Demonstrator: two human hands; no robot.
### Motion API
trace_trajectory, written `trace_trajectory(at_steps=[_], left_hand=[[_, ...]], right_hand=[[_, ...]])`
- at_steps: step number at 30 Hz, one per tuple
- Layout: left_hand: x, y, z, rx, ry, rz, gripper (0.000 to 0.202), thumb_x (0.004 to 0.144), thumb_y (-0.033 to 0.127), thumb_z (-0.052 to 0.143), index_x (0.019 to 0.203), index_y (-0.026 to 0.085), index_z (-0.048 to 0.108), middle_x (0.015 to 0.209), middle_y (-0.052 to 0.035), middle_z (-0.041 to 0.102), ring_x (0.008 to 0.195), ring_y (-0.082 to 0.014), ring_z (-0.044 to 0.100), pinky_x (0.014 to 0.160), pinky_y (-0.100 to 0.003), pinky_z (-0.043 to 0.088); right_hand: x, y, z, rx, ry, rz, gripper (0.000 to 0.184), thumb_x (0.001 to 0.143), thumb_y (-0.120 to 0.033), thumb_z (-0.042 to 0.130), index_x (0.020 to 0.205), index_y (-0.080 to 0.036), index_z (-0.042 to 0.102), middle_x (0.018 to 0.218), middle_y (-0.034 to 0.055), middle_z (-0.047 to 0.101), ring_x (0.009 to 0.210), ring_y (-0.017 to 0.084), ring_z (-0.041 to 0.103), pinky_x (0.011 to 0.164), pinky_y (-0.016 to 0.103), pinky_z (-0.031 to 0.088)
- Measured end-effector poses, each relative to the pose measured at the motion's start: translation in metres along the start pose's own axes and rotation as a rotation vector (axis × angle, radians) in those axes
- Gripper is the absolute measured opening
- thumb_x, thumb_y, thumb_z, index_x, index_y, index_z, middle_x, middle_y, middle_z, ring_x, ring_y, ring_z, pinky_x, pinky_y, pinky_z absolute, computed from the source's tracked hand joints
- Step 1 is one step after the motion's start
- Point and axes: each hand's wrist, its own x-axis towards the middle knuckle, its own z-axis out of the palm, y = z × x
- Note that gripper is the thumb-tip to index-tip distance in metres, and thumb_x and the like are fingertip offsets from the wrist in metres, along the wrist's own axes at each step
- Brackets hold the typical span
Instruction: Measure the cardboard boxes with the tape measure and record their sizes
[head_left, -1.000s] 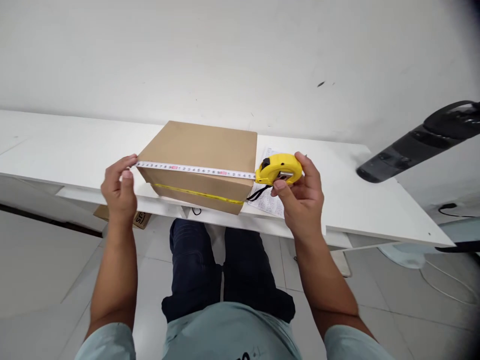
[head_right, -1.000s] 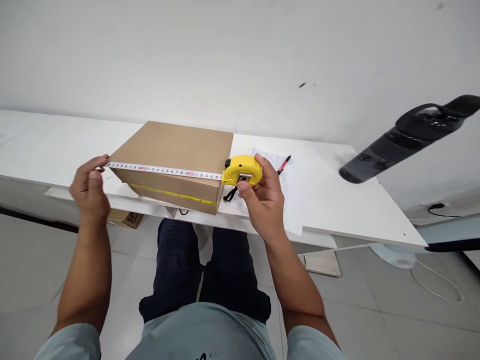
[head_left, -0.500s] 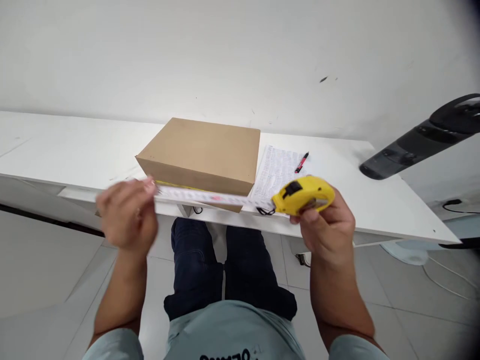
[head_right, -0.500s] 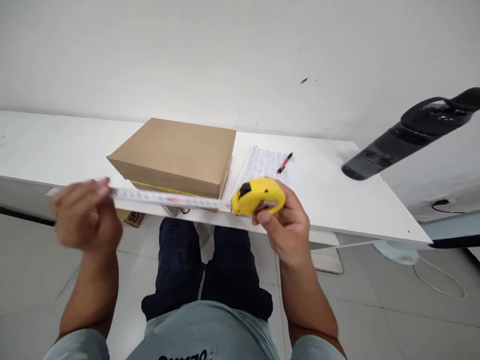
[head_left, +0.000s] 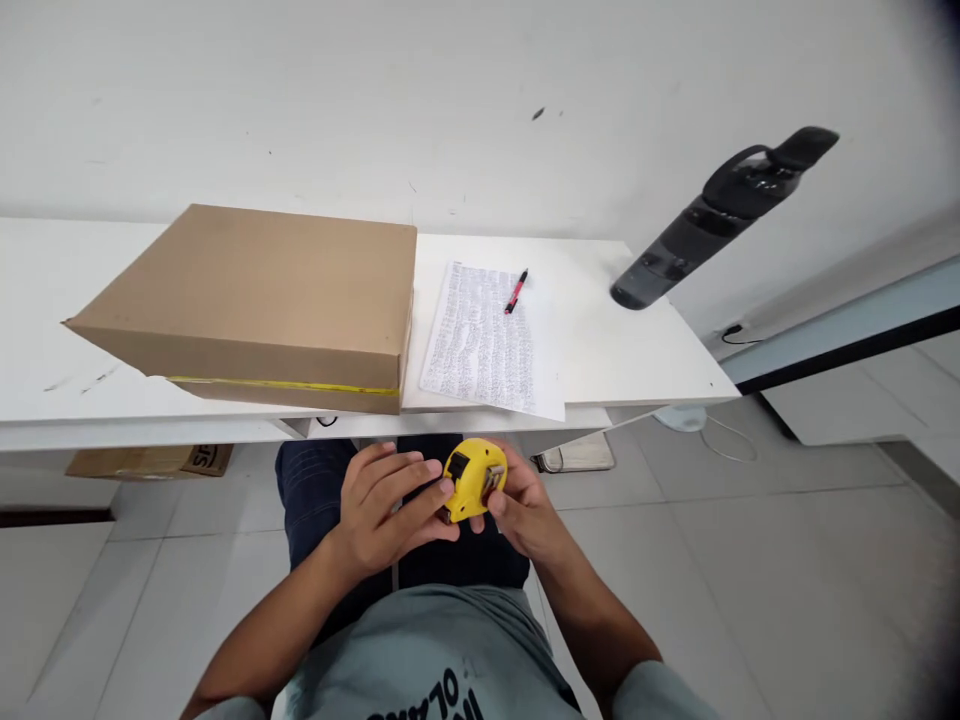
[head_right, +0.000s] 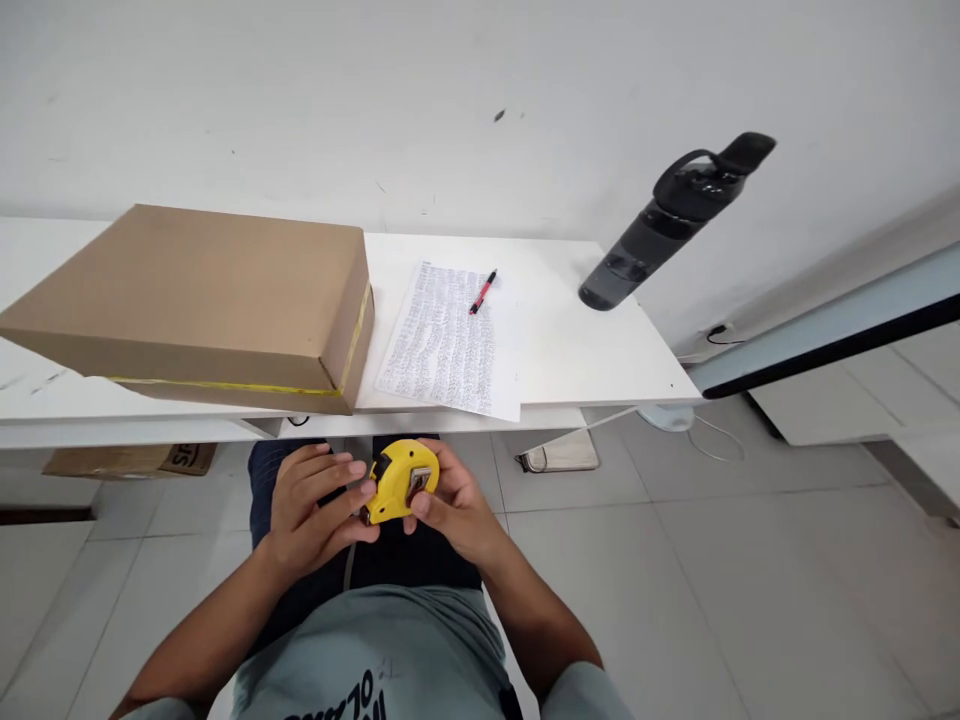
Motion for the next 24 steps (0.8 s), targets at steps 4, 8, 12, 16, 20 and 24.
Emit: trace_trajectory(at_steps=[4, 8, 12, 16, 20, 24], left_hand=[[-0.01, -0.013, -0.011, 0.179, -0.046, 0.112, 0.045, 0.091, 0.066, 0.061, 0.114, 0.028, 0.071, 0.11, -0.0048, 0.074, 0.111, -0.0216, 0.066, 0.115, -0.042, 0.045], [-0.037, -0.071, -0.042, 0.344, 0.38, -0.39, 0.071, 0.094, 0.076, 0.046, 0.147, 0.03, 0.049, 0.148, -0.0099, 0.054, 0.143, -0.0276, 0.048, 0.122, -0.048, 0.037], [-0.062, -0.128, -0.068, 0.125, 0.509, -1.028, 0.082, 0.096, 0.079, 0.029, 0.15, 0.018, 0.042, 0.156, -0.0195, 0.045, 0.148, -0.0318, 0.042, 0.122, -0.054, 0.037], [-0.069, -0.133, -0.083, 0.095, 0.353, -1.01, 0.081, 0.093, 0.079, 0.043, 0.147, 0.02, 0.046, 0.151, -0.0172, 0.053, 0.144, -0.0309, 0.048, 0.125, -0.052, 0.034], [-0.051, -0.113, -0.114, 0.16, 0.419, -0.781, 0.071, 0.095, 0.07, 0.051, 0.151, 0.026, 0.044, 0.156, -0.0094, 0.049, 0.148, -0.0324, 0.044, 0.125, -0.055, 0.035], [0.004, -0.106, -0.152, 0.327, 0.305, -0.584, 0.063, 0.105, 0.064, 0.03, 0.155, 0.026, 0.031, 0.16, -0.0031, 0.042, 0.149, -0.0309, 0.04, 0.122, -0.055, 0.037]], right_hand=[[-0.001, 0.014, 0.003, 0.078, 0.041, 0.06, 0.061, 0.069, -0.056, 0.09, 0.116, -0.028, 0.063, 0.085, -0.0016, 0.066, 0.058, 0.01, 0.058, 0.05, 0.021, 0.05], [0.017, 0.018, 0.012, 0.144, 0.086, 0.033, 0.068, 0.079, -0.073, 0.073, 0.126, -0.026, 0.066, 0.067, -0.0037, 0.058, 0.053, 0.011, 0.051, 0.048, 0.022, 0.044], [0.052, 0.021, 0.023, 0.085, 0.114, 0.074, 0.078, 0.079, -0.064, 0.077, 0.144, -0.026, 0.056, 0.059, -0.0081, 0.052, 0.049, 0.01, 0.044, 0.047, 0.021, 0.04], [0.072, 0.025, 0.029, -0.01, 0.085, 0.096, 0.071, 0.076, -0.061, 0.081, 0.135, -0.024, 0.063, 0.061, -0.0073, 0.056, 0.051, 0.01, 0.047, 0.051, 0.022, 0.043], [0.06, 0.015, 0.024, -0.054, -0.086, 0.057, 0.051, 0.076, -0.063, 0.079, 0.11, -0.026, 0.07, 0.067, -0.0039, 0.062, 0.052, 0.01, 0.05, 0.049, 0.022, 0.041], [0.043, -0.003, 0.03, -0.106, -0.42, 0.008, 0.048, 0.075, -0.068, 0.076, 0.093, -0.024, 0.074, 0.071, 0.0013, 0.065, 0.053, 0.013, 0.05, 0.048, 0.025, 0.04]])
